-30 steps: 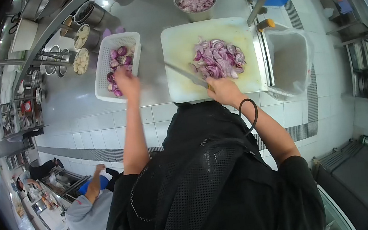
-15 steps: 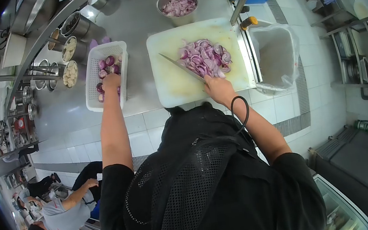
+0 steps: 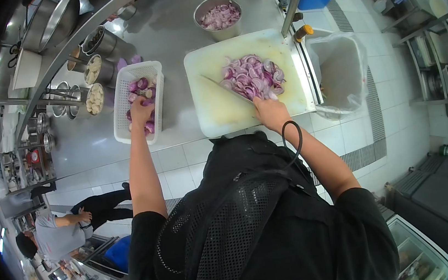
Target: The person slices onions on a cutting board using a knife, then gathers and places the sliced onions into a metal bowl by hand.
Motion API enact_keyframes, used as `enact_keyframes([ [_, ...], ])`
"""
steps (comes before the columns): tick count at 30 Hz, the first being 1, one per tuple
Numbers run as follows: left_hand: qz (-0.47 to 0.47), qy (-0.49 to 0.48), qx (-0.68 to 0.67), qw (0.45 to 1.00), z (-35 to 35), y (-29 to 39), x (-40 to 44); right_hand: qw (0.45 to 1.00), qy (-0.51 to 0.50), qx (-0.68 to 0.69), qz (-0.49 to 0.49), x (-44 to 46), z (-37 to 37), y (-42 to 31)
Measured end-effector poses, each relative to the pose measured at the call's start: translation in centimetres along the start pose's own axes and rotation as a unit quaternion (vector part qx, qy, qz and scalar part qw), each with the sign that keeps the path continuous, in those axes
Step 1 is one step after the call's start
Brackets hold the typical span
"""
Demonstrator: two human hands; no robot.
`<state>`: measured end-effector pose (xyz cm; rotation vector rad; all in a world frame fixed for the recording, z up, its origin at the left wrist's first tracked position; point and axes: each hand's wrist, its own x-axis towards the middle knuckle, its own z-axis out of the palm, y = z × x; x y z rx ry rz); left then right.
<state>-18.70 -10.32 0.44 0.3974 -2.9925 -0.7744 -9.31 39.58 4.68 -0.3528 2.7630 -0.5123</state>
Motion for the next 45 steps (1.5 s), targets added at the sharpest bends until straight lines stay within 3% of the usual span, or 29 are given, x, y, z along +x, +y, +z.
enact_keyframes([
  [2,0.026,0.092,-0.045,0.994,-0.3,0.5,-0.9,1.000,-0.005,0.000,0.004,0.0,0.0,-0.2],
  [3,0.027,0.091,-0.044,0.994,-0.4,0.7,-1.1,1.000,-0.010,-0.002,0.009,0.0,0.0,-0.2],
  [5,-0.030,0.112,-0.268,0.956,-0.7,1.2,-1.3,1.000,-0.001,0.001,0.002,0.0,0.4,0.1],
  [6,-0.028,0.111,-0.268,0.957,-0.8,2.2,-1.5,1.000,0.009,0.004,-0.004,0.1,0.7,0.3],
  [8,0.051,0.246,-0.232,0.940,-0.3,6.0,-2.9,1.000,0.008,0.007,0.001,0.2,1.2,0.4],
  [10,0.149,0.258,-0.177,0.938,1.5,11.7,-5.0,1.000,0.009,0.006,0.006,0.3,1.1,0.4],
  [12,0.153,0.149,-0.237,0.948,4.0,18.1,-7.6,1.000,-0.005,0.010,0.009,0.3,0.7,-0.1],
  [14,0.267,0.097,-0.194,0.939,9.1,19.7,-7.4,1.000,-0.001,0.013,0.007,0.2,0.5,-0.2],
  [16,0.311,0.025,-0.161,0.936,12.1,20.9,-7.5,1.000,-0.003,0.016,0.003,0.1,0.5,-0.1],
  [20,0.324,-0.019,-0.109,0.940,10.9,21.0,-7.7,1.000,-0.006,0.025,0.014,0.3,0.4,-0.1],
  [23,0.339,0.002,-0.152,0.929,10.4,19.4,-8.1,0.999,0.000,0.037,0.012,0.1,0.7,-0.2],
  [25,0.264,-0.065,-0.239,0.932,10.9,17.6,-7.6,0.999,0.009,0.038,0.010,0.2,0.5,0.1],
  [31,0.116,-0.056,-0.357,0.925,11.9,14.6,-6.7,0.999,0.002,0.042,0.009,0.2,0.4,-0.1],
  [37,0.055,-0.070,-0.311,0.946,10.4,16.2,-6.5,0.999,0.003,0.039,0.007,0.3,0.7,0.2],
  [41,0.100,-0.032,-0.311,0.945,10.8,14.9,-6.6,0.999,0.009,0.034,0.002,0.2,0.6,0.2],
  [43,0.188,-0.042,-0.282,0.940,10.4,14.5,-6.5,0.999,0.012,0.036,-0.001,0.1,0.7,0.1],
  [44,0.189,-0.043,-0.282,0.940,10.2,14.4,-6.5,0.999,0.013,0.033,0.000,0.2,0.8,0.1],
  [45,0.253,-0.028,-0.218,0.942,9.7,14.6,-6.5,0.999,0.015,0.030,0.001,0.3,0.7,0.1],
])
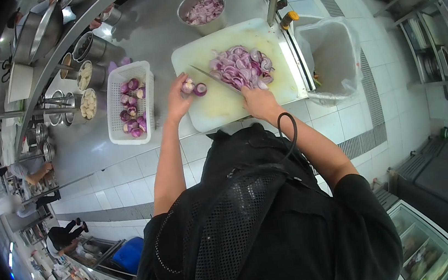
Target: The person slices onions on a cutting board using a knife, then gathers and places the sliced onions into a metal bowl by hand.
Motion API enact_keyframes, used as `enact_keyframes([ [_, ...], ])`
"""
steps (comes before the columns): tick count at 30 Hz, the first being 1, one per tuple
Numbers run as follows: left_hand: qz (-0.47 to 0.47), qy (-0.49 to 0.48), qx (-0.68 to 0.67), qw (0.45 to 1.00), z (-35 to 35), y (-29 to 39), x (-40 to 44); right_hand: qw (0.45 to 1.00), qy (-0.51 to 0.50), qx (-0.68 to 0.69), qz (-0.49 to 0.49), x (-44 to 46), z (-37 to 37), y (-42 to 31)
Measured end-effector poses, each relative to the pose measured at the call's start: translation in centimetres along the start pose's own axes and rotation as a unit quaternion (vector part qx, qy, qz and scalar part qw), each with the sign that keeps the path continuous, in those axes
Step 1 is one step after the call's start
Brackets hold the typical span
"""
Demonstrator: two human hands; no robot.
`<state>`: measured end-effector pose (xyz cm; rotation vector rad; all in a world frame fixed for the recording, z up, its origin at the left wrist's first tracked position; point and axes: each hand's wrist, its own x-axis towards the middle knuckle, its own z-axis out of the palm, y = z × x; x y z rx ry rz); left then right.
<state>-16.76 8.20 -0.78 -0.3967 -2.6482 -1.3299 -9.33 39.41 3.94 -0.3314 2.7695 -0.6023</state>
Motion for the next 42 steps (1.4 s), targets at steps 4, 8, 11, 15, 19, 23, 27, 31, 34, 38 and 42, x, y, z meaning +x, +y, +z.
enact_keyframes([
  [4,-0.080,-0.055,-0.012,0.995,-1.1,0.8,0.1,1.000,-0.013,0.019,0.006,-0.1,0.0,0.0],
  [8,-0.112,-0.029,0.051,0.992,-1.7,1.8,-1.6,1.000,0.002,0.026,-0.013,-0.1,0.2,0.3],
  [11,-0.117,0.006,0.054,0.992,-0.9,3.5,-3.5,1.000,-0.006,0.028,-0.001,0.0,0.3,0.1],
  [15,-0.043,0.106,0.003,0.993,1.5,6.5,-6.3,1.000,-0.010,0.021,0.006,-0.3,0.3,0.1],
  [19,0.018,0.068,0.014,0.997,3.6,6.8,-4.8,1.000,-0.003,0.030,-0.007,-0.3,0.4,0.1],
  [23,-0.045,0.082,0.027,0.995,3.9,5.8,-1.7,1.000,-0.001,0.026,0.004,-0.2,0.6,0.3],
  [27,-0.082,0.031,0.029,0.996,3.4,6.1,-4.0,0.998,0.024,0.049,-0.006,-0.7,0.4,0.2],
  [31,-0.053,0.098,0.046,0.993,3.8,7.9,-9.0,0.999,0.021,0.014,-0.028,-2.2,-2.2,-1.0],
  [34,-0.014,0.142,0.048,0.989,3.8,7.3,-9.6,0.996,-0.013,-0.006,-0.091,-2.3,-2.9,-1.7],
  [38,-0.012,0.123,0.036,0.992,3.3,7.5,-9.2,0.991,-0.015,-0.006,-0.130,-2.3,-2.2,-2.4],
  [42,-0.048,0.105,-0.004,0.993,3.4,8.2,-8.4,0.990,-0.036,-0.029,-0.132,-2.3,-2.7,-3.3],
])
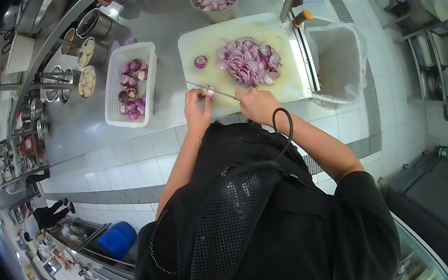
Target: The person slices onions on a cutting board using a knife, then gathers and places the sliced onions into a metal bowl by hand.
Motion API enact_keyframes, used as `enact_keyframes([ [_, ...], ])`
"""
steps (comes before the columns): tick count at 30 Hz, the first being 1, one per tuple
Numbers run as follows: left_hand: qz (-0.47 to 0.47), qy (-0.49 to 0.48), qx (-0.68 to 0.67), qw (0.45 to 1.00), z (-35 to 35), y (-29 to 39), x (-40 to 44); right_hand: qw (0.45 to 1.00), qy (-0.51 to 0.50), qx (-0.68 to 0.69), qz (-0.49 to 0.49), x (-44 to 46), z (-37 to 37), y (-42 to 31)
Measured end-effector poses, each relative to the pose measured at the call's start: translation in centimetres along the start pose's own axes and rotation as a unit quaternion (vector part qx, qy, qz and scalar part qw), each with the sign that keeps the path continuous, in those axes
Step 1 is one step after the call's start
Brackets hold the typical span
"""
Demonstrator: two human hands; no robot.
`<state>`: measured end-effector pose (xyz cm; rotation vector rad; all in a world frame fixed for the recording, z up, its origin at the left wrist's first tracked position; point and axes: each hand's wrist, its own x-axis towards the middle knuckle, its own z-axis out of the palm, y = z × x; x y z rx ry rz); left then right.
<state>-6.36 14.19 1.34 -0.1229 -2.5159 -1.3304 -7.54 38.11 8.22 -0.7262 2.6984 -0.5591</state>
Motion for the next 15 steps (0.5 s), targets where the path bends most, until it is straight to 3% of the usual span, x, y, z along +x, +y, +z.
enact_keyframes([
  [11,-0.060,0.037,-0.049,0.996,0.8,-1.7,-0.2,0.999,-0.039,-0.031,-0.010,2.7,0.8,-1.3],
  [15,-0.045,0.037,-0.067,0.996,0.5,-1.8,-0.1,0.999,-0.025,-0.034,-0.005,5.4,4.2,-1.4],
])
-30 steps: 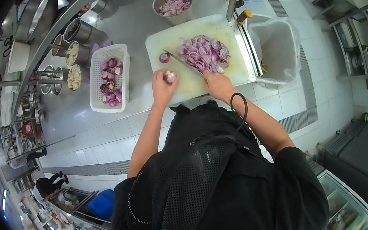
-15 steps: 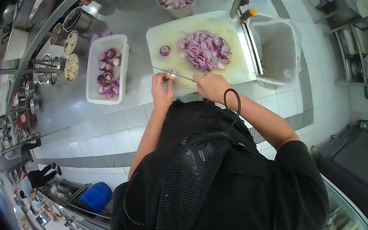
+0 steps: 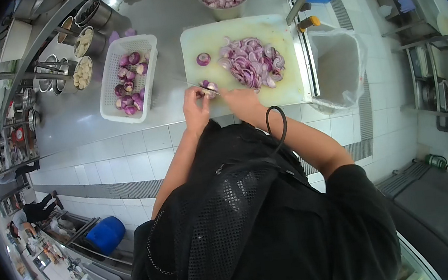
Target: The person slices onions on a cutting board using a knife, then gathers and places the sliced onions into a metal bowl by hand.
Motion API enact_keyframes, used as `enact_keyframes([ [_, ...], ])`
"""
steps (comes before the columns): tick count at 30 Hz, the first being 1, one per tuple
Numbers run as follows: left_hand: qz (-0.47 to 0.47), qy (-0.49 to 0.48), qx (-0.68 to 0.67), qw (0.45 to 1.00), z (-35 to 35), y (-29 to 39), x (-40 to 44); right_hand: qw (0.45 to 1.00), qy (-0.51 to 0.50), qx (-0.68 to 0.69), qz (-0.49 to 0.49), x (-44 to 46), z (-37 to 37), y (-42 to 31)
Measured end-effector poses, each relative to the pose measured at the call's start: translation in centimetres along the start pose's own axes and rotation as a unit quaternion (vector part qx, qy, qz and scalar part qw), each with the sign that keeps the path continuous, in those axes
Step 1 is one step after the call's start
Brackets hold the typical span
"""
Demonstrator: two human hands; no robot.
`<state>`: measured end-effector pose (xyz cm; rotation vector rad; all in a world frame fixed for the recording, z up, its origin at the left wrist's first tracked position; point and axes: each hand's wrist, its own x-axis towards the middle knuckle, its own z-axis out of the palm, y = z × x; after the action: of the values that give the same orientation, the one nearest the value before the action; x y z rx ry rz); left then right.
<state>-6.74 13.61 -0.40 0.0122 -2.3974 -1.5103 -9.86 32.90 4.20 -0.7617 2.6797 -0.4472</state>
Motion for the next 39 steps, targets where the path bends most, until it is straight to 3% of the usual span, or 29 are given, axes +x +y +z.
enact_keyframes([
  [4,0.035,-0.022,0.053,0.998,0.4,0.4,0.7,1.000,-0.018,-0.009,0.022,1.2,0.5,0.7],
  [6,0.055,-0.020,0.073,0.996,1.0,0.7,1.4,0.995,0.006,0.094,0.037,1.0,0.0,2.2],
  [12,0.044,-0.141,0.123,0.981,1.3,1.7,2.4,0.997,-0.010,0.014,0.078,-1.7,-1.2,3.2],
  [14,0.120,-0.120,0.104,0.980,0.6,2.2,1.7,0.996,0.000,0.018,0.087,-1.7,-0.7,3.1],
  [17,0.150,-0.169,0.114,0.968,0.8,1.1,1.6,0.995,0.015,0.020,0.092,-1.8,-0.4,2.7],
  [21,0.127,-0.155,0.124,0.972,2.0,1.4,2.2,0.997,0.041,-0.006,0.058,-3.0,-2.4,1.6],
  [25,0.123,-0.131,0.103,0.978,2.3,1.1,1.4,0.995,0.057,0.008,0.077,-1.5,0.4,2.1],
  [31,0.110,-0.113,0.098,0.983,2.5,1.2,1.8,0.997,-0.028,-0.006,0.072,-1.5,-2.7,1.2],
  [36,0.100,-0.139,0.091,0.981,2.1,1.3,1.5,0.993,0.014,0.085,0.078,0.6,-0.3,2.8],
  [38,0.216,-0.169,0.139,0.952,2.0,1.3,3.0,0.994,0.020,0.072,0.085,0.2,-1.1,3.3],
  [39,0.219,-0.171,0.139,0.951,2.1,1.2,3.8,0.995,0.015,0.056,0.084,0.0,-1.7,3.5],
])
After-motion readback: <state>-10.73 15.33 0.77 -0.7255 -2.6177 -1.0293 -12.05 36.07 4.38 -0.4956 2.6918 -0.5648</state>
